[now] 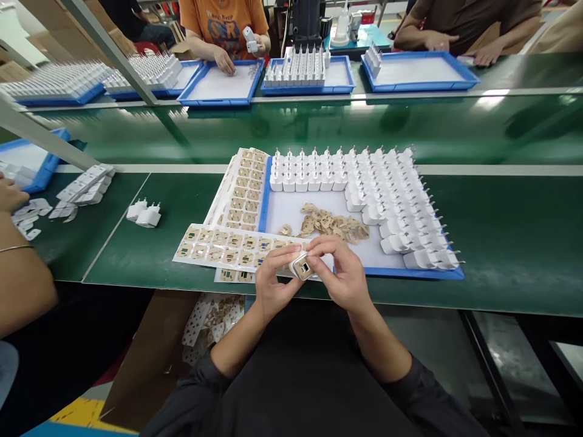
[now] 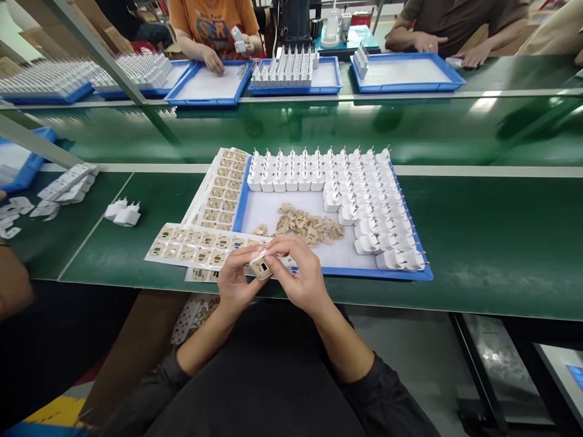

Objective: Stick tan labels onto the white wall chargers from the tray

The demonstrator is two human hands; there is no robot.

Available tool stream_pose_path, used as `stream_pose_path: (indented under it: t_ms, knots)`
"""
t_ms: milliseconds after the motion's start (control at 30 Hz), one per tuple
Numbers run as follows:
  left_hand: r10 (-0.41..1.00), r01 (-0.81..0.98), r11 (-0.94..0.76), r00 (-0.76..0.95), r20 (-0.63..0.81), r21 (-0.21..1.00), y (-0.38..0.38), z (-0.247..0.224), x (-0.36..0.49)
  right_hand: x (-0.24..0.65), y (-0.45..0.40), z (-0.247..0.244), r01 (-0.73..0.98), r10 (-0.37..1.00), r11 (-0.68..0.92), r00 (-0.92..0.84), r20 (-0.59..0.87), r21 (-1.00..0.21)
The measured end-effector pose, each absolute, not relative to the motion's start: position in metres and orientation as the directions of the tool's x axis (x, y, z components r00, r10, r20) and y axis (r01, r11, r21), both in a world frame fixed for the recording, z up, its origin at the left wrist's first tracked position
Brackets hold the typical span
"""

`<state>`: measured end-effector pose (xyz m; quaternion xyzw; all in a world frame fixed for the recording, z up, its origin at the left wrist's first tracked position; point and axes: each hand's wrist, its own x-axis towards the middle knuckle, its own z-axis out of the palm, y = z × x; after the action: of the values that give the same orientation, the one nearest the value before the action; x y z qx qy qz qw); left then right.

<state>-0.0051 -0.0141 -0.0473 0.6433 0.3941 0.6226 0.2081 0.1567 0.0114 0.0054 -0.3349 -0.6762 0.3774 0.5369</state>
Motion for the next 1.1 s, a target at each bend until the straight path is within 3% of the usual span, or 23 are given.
stream_pose_path:
  t_ms: [100, 167, 233, 333, 400, 500, 667, 833, 967, 1100]
  knots:
    - [0.840, 0.239, -0.505, -0.087, 0.536, 0.829, -0.015, -0.045, -0.006, 0.163, 0.008, 0.004, 0.156, 0.708, 0.706, -0.201, 0.677, -0.691]
    - [0.873, 0.242, -0.447, -0.093, 0.479, 0.861, -0.014, -0.043, -0.008, 0.171, 0.008, 0.000, 0.062, 0.693, 0.717, -0.181, 0.698, -0.695]
    - [0.878, 0.293, -0.420, -0.109, 0.466, 0.859, -0.012, -0.040, -0.012, 0.181, 0.015, -0.007, 0.046, 0.763, 0.646, -0.086, 0.641, -0.762]
    - [0.873, 0.352, -0.393, -0.147, 0.465, 0.849, -0.008, -0.035, -0.022, 0.200, 0.036, -0.018, 0.372, 0.859, 0.462, 0.036, 0.510, -0.805]
    - [0.879, 0.340, -0.357, -0.193, 0.436, 0.870, -0.005, -0.030, -0.035, 0.210, 0.052, -0.026, 0.619, 0.876, 0.413, -0.070, 0.477, -0.668]
    - [0.862, 0.379, -0.263, -0.321, 0.393, 0.887, 0.004, -0.023, -0.073, 0.219, 0.068, -0.037, 0.783, 0.834, 0.388, -0.074, 0.547, -0.486]
    - [0.748, 0.666, 0.098, -0.539, 0.386, 0.739, 0.025, -0.020, -0.178, 0.223, 0.072, -0.044, 0.764, 0.784, 0.466, -0.122, 0.609, -0.446]
    - [0.728, 0.764, 0.406, -0.602, 0.328, 0.502, 0.050, -0.038, -0.266, 0.223, 0.072, -0.045, 0.770, 0.761, 0.490, -0.149, 0.632, -0.408]
    - [0.715, 0.814, 0.377, -0.559, 0.420, 0.442, 0.056, -0.054, -0.302, 0.218, 0.070, -0.040, 0.759, 0.748, 0.522, -0.188, 0.637, -0.388]
    - [0.675, 0.847, 0.259, -0.502, 0.541, 0.464, 0.050, -0.049, -0.303, 0.199, 0.060, -0.029, 0.643, 0.785, 0.589, -0.308, 0.538, -0.490]
